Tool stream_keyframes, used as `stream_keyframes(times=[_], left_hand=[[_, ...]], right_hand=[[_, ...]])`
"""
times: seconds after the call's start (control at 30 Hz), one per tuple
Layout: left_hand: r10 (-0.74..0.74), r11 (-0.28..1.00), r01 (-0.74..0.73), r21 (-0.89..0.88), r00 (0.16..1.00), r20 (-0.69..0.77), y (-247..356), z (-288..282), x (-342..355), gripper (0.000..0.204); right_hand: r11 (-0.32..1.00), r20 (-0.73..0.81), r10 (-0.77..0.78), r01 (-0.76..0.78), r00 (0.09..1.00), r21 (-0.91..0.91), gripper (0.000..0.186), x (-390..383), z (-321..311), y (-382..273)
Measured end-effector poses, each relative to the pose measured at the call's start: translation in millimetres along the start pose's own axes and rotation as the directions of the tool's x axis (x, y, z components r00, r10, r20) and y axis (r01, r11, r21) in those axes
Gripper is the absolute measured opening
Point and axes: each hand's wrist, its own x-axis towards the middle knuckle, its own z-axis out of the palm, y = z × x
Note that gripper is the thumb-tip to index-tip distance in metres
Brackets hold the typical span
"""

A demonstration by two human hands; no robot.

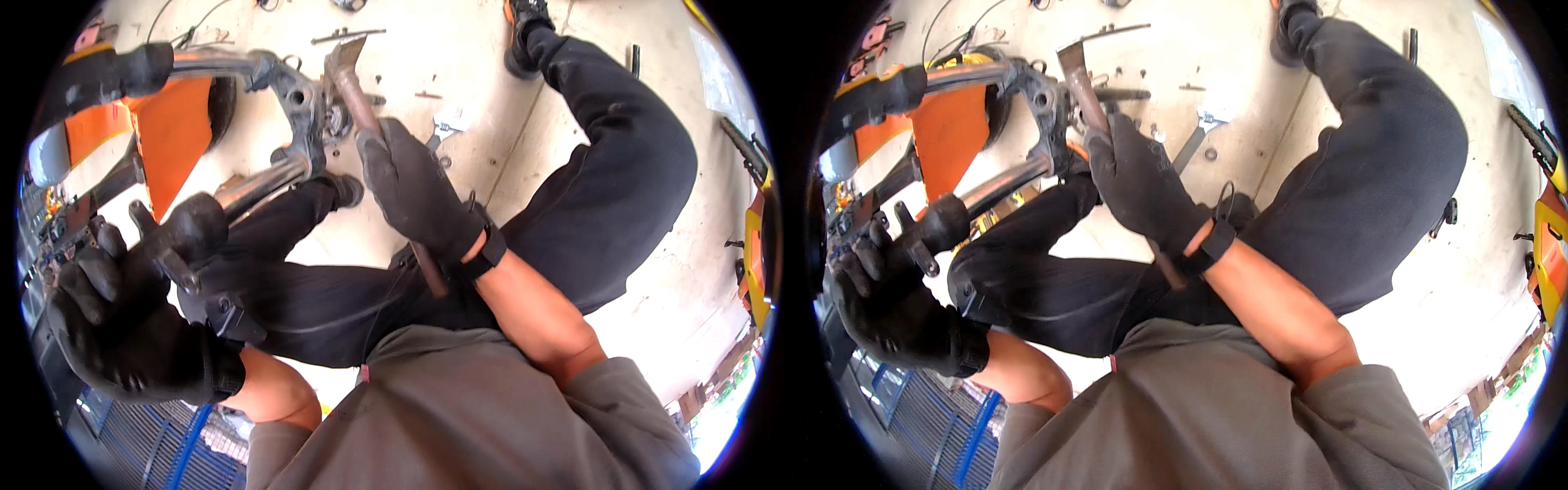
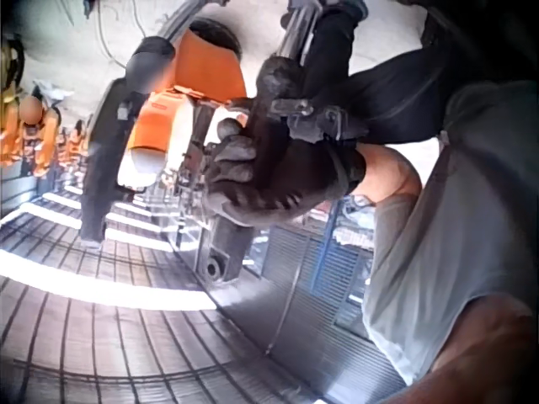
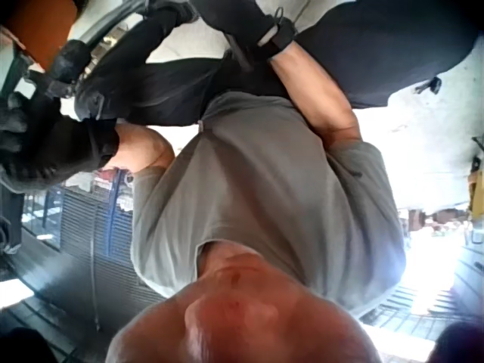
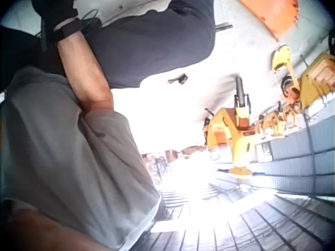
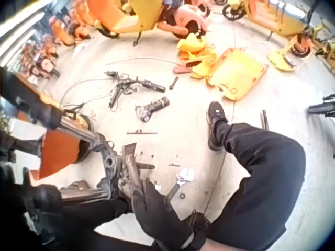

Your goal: The person, wearing gloves, uses a hammer to strike the triple tree of a motorcycle fork assembly to remove or seat the fork tubes, repeatedly tapping around the clamp area while holding the assembly by the tubes on the floor.

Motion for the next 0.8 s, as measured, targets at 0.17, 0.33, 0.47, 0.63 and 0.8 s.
stream_keyframes(times=[0.17, 0.33, 0.47, 0.63, 0.8], left_hand=[[0.295, 0.852, -0.072, 0.518, 0.884, -0.363, -11, 37, -3, 0.039], [0.078, 0.991, -0.051, 0.123, 0.972, -0.221, -5, 27, 6, 0.03], [0.013, 0.997, -0.005, 0.073, 0.993, -0.116, 1, 23, 7, 0.028], [0.13, 0.956, -0.02, 0.293, 0.924, -0.361, -6, 38, 2, 0.03], [0.048, 0.99, -0.008, 0.141, 0.959, -0.281, -4, 35, 6, 0.032]], right_hand=[[0.999, 0.012, 0.033, -0.033, 0.999, -0.003, 0.019, -3, -1, -15], [0.999, -0.044, -0.027, 0.028, 0.999, 0.023, 0.022, -3, 0, -20], [0.998, -0.016, 0.043, -0.044, 0.999, -0.05, 0.022, -4, 3, -9], [1.0, 0.013, 0.017, -0.017, 1.0, 0.004, 0.022, 1, 2, -6], [0.999, 0.016, 0.008, -0.007, 1.0, -0.034, 0.022, -2, 2, -6]])
